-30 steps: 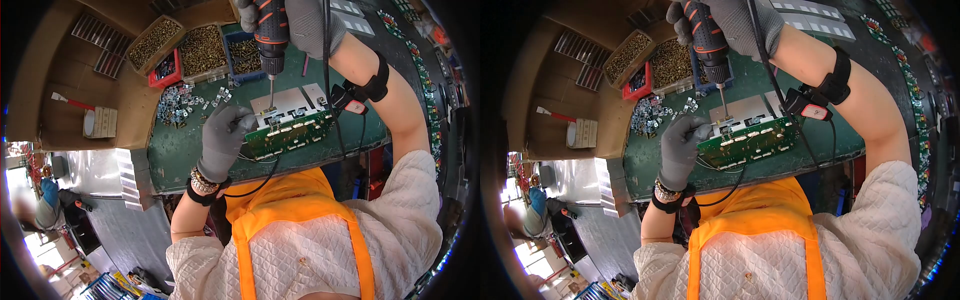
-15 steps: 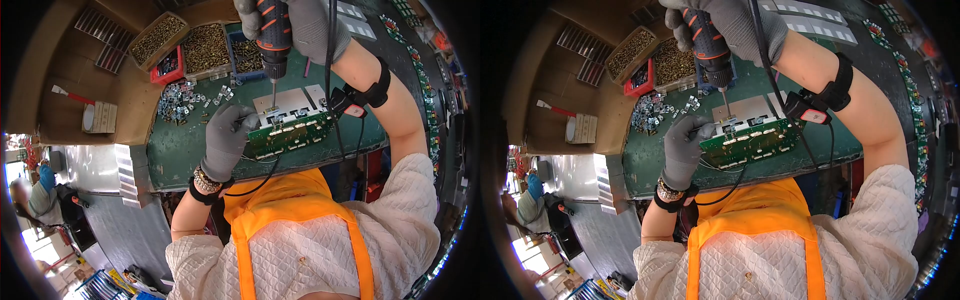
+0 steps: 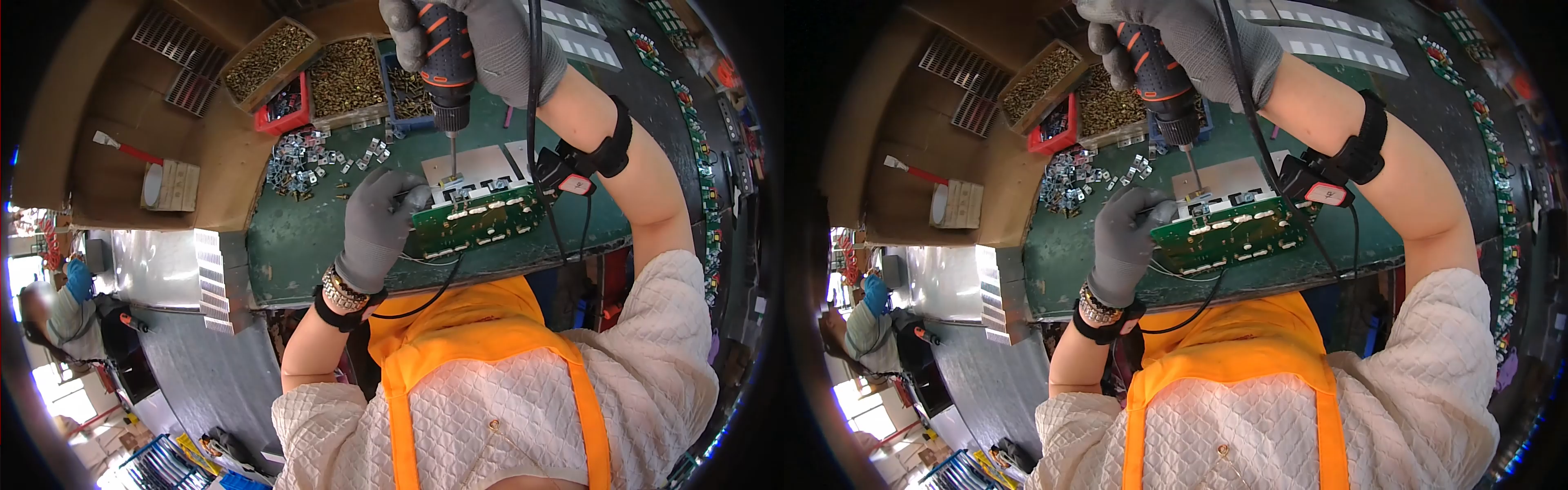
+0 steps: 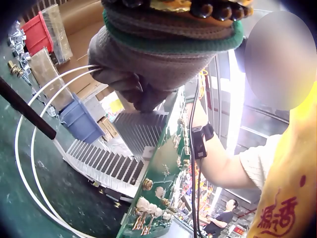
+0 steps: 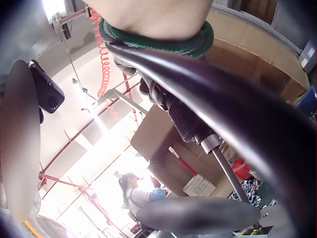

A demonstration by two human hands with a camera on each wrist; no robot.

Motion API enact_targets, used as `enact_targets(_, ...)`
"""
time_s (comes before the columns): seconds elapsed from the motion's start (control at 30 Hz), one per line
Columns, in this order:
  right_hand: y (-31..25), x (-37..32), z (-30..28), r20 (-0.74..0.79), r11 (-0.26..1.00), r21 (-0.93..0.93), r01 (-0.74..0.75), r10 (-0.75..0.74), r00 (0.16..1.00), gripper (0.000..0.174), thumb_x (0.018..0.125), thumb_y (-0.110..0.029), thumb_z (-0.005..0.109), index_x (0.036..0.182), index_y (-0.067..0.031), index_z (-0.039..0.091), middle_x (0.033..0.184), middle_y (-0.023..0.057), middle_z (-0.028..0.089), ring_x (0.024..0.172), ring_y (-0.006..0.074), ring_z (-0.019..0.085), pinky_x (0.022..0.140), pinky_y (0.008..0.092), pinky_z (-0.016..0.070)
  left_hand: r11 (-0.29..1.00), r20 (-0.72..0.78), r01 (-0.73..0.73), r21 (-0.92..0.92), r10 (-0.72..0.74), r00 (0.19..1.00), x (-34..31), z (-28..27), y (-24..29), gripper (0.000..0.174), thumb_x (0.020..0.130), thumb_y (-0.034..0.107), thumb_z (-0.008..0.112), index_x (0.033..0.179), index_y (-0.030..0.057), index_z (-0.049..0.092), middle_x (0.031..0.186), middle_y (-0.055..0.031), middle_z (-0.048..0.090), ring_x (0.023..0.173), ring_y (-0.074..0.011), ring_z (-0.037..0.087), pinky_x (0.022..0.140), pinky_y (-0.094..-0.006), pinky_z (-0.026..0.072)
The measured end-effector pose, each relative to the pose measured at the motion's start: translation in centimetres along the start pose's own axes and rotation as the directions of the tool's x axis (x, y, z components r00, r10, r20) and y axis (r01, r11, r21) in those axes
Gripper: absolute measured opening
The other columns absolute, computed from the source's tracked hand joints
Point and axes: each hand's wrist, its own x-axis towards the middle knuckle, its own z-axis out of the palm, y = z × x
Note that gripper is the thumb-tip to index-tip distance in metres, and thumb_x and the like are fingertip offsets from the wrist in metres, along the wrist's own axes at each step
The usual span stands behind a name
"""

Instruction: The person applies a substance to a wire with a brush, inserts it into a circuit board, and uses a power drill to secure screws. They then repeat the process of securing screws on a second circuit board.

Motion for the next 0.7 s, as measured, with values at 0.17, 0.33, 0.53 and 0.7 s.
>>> enact_targets(0.17,-0.2,-0.2,0.2,-0.042,1.0,-0.001,-0.013,0.013,0.999,0.04,0.091,-0.025,0.062,0.121,-0.0033,0.048,0.078,0.0053,0.06,0.062,0.0155,0.06,0.057,0.0301,0.0512,1.0,-0.004,0.005,-0.026,-0.005,1.0,-0.1,0.1,0.0,0.016,0.084,0.009,0.072,0.094,-0.0026,0.069,0.083,-0.0105,0.064,0.075,-0.016,0.063,0.069,-0.0287,0.0489)
enact_targets(0.33,-3.8,-2.6,0.8,0.144,0.971,0.218,0.099,-0.133,0.981,0.047,0.091,-0.024,0.058,0.13,-0.0017,0.044,0.077,0.0028,0.058,0.06,0.0141,0.058,0.056,0.0293,0.0503,0.995,0.021,0.071,-0.064,-0.07,0.997,-0.1,0.0,0.1,0.016,0.085,0.01,0.071,0.094,-0.0028,0.068,0.083,-0.01,0.064,0.075,-0.0159,0.061,0.071,-0.03,0.0484)
enact_targets(0.53,-7.5,-9.2,-11.0,-0.007,0.629,-0.767,-0.125,0.186,0.982,0.028,0.085,-0.027,0.063,0.097,-0.0027,0.058,0.088,0.0086,0.062,0.079,0.0127,0.06,0.063,0.0268,0.046,0.979,-0.079,-0.136,0.151,0.149,0.986,-0.8,-0.4,-0.2,0.012,0.086,0.008,0.067,0.094,0.0002,0.069,0.089,-0.0106,0.064,0.079,-0.0196,0.062,0.074,-0.0341,0.0477)
enact_targets(0.7,-0.6,-19.8,-19.6,0.001,-0.263,-0.964,0.036,0.13,0.992,0.059,0.07,-0.009,0.077,0.126,-0.012,0.057,0.114,0.0151,0.06,0.11,0.0347,0.056,0.101,0.0434,0.0416,0.853,-0.197,-0.205,0.48,0.332,0.922,-4.5,-1.8,1.9,0.015,0.089,0.006,0.064,0.103,0.0006,0.067,0.097,-0.0106,0.065,0.091,-0.0199,0.062,0.079,-0.0351,0.049)
